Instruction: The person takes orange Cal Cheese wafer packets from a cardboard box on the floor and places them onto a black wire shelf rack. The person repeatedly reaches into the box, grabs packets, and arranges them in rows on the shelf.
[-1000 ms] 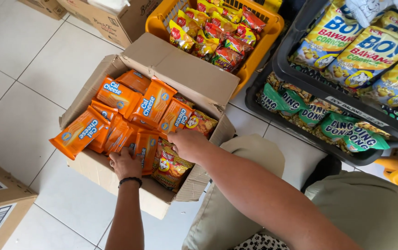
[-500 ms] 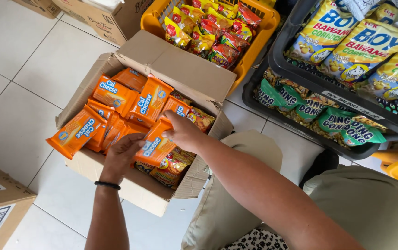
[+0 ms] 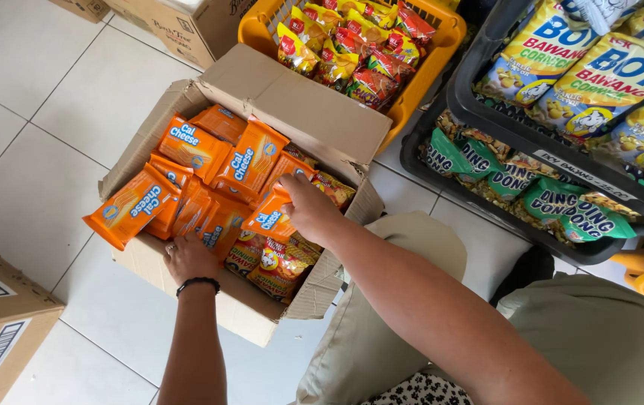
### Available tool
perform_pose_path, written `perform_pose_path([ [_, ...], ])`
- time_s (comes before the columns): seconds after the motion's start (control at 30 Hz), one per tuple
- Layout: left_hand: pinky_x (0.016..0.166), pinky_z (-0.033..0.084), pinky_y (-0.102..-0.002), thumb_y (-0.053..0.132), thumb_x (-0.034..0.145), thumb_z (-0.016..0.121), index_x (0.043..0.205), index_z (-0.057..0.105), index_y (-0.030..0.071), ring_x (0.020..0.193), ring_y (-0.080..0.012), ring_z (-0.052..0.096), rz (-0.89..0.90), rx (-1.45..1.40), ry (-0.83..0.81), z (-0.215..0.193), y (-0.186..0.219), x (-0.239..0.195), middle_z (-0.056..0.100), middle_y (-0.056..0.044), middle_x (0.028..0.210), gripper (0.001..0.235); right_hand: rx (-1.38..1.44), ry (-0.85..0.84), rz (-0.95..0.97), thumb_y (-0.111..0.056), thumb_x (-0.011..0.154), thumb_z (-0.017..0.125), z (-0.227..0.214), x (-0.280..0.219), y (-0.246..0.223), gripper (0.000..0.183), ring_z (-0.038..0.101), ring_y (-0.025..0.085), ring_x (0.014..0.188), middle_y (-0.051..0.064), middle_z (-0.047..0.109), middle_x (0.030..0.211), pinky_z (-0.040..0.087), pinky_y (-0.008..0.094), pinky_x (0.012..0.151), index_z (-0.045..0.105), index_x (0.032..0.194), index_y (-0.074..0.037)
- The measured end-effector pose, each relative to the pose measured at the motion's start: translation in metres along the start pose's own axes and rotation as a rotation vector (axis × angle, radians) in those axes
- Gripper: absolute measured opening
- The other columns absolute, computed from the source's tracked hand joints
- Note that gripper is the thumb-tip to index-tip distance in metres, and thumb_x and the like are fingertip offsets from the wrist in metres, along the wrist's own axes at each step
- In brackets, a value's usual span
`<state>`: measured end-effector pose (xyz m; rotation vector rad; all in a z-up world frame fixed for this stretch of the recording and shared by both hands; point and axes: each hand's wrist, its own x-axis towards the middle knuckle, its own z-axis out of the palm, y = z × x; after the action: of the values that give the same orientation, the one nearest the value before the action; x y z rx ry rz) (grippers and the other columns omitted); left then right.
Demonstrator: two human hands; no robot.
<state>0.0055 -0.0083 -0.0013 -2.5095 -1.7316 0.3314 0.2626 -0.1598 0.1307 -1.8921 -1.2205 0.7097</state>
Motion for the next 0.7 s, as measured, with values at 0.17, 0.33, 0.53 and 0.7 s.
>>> perform_pose_path([
  [0.17,0.113,0.036,-0.051,0.029,0.083,0.074,0.122,0.067,0.015,0.132,-0.0389,0.051,0.018,-0.066,-0.04,-0.023,0.005,-0.01,0.06,-0.014,0.13,0.042,0.014,-0.043,0.069,-0.007,0.087,0.071,-0.007,-0.003,-0.011,0.04,0.062,0.035,0.115,0.016,0.061,0.122,0.049,0.044,0.093,0.056,0.123,-0.006],
  [0.33,0.103,0.04,-0.054,0.033,0.084,0.08,0.123,0.071,0.018,0.117,-0.0351,0.06,0.077,-0.489,-0.018,-0.082,0.009,-0.026,0.064,-0.011,0.125,0.043,0.082,-0.041,0.031,-0.007,0.085,0.075,-0.004,0.004,0.0,0.037,0.064,0.032,0.113,0.015,0.065,0.119,0.05,0.04,0.095,0.059,0.118,-0.004],
  [0.53,0.077,0.058,-0.028,0.017,0.091,0.073,0.128,0.066,0.007,0.098,-0.0132,0.068,-0.049,-1.629,-0.44,-0.069,-0.022,-0.033,0.072,-0.004,0.11,0.039,0.375,-0.142,0.129,-0.011,0.089,0.071,-0.012,0.012,-0.005,0.044,0.067,0.022,0.114,0.015,0.07,0.122,0.051,0.035,0.098,0.056,0.129,-0.002],
  [0.7,0.087,0.057,-0.031,0.004,0.092,0.068,0.137,0.059,0.004,0.106,-0.0143,0.067,-0.008,-1.902,-0.446,-0.094,-0.026,-0.057,0.069,-0.005,0.118,0.047,0.526,0.015,0.044,-0.011,0.091,0.074,-0.022,0.01,-0.012,0.059,0.058,0.018,0.127,0.01,0.063,0.137,0.044,0.032,0.109,0.048,0.143,0.0],
])
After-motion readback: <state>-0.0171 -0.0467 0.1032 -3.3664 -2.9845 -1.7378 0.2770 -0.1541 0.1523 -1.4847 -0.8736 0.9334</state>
